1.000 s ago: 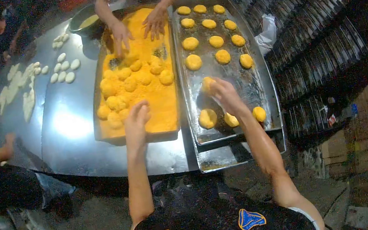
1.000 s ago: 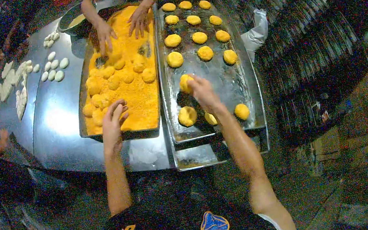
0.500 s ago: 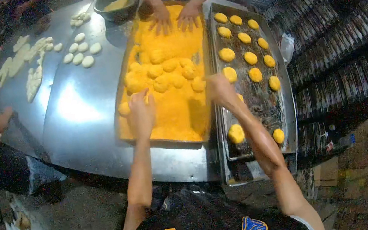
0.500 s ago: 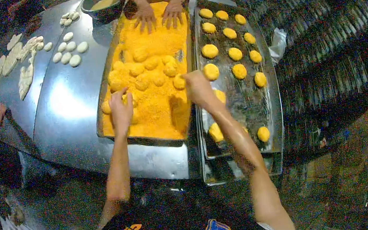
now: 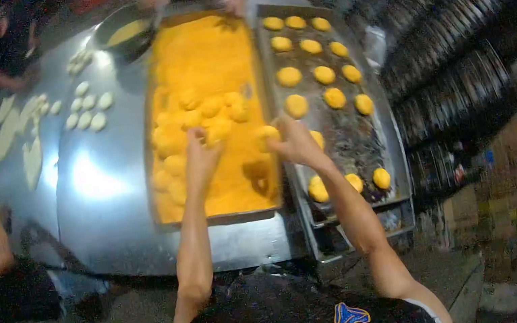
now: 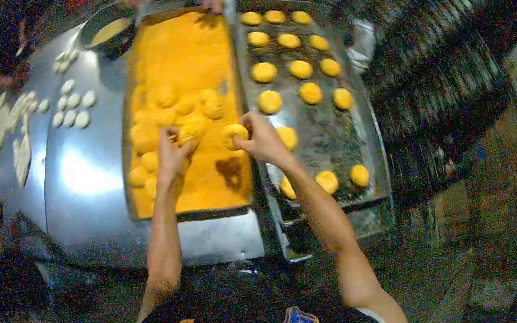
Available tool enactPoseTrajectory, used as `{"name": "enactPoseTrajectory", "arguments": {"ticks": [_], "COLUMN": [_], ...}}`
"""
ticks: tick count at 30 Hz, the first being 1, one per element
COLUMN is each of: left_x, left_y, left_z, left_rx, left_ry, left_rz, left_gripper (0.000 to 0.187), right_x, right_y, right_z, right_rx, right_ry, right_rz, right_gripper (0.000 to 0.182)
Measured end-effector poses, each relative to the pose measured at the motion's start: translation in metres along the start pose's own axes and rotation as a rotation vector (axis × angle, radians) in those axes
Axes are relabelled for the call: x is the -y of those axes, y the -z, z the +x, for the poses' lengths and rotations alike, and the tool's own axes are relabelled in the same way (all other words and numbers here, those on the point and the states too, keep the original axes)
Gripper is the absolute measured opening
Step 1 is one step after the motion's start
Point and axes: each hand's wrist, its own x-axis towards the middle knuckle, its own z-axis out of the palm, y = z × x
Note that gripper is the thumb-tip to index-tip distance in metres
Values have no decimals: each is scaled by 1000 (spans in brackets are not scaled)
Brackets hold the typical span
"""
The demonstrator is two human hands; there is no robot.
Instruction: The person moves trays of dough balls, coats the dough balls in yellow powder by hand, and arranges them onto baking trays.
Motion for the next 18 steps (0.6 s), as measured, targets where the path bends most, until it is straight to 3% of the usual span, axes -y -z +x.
{"name": "enactPoseTrajectory", "arguments": {"ticks": [2,4,6,8,10,11,12,13,14,15,16,18], "left_x": [-32,-26,-97,-131,-125,-119,-117,-120,-125,-127,-130,-120], "left_y": [-26,-71,-106,-158,-217,-238,-249,-250,-245,-237,-219,-206], "left_z": [-6,-4,-29,-37,-33,-37,-43,-45,-48,-50,-54,-58], "left_rx": [43,139,368,376,312,376,437,439,553,657,524,373], "left_ry": [73,-220,-233,-380,-744,-820,-887,-890,-712,-527,-665,-670], "left_rz": [-94,-352,-473,-163,-6,211,435,448,357,264,431,559], "left_gripper": [50,53,56,51,46,45,44,44,44,45,44,40], "right_x": [-17,-64,-148,-152,-185,-169,-163,-159,-153,-145,-132,-109], "right_y": [56,107,137,155,161,167,166,167,167,164,159,145], "right_z": [-38,-70,-92,-105,-111,-116,-122,-124,-126,-125,-121,-114], "right_rx": [-117,-255,-376,-473,-362,-305,-309,-360,-404,-373,-371,-54], "right_ry": [-119,-193,-290,-333,-298,-355,-361,-213,-60,-69,-65,11], "right_rz": [398,171,2,-128,-136,-319,-302,-415,-530,-430,-416,-240], "right_gripper": [39,42,45,40,33,24,24,24,23,21,21,28]}}
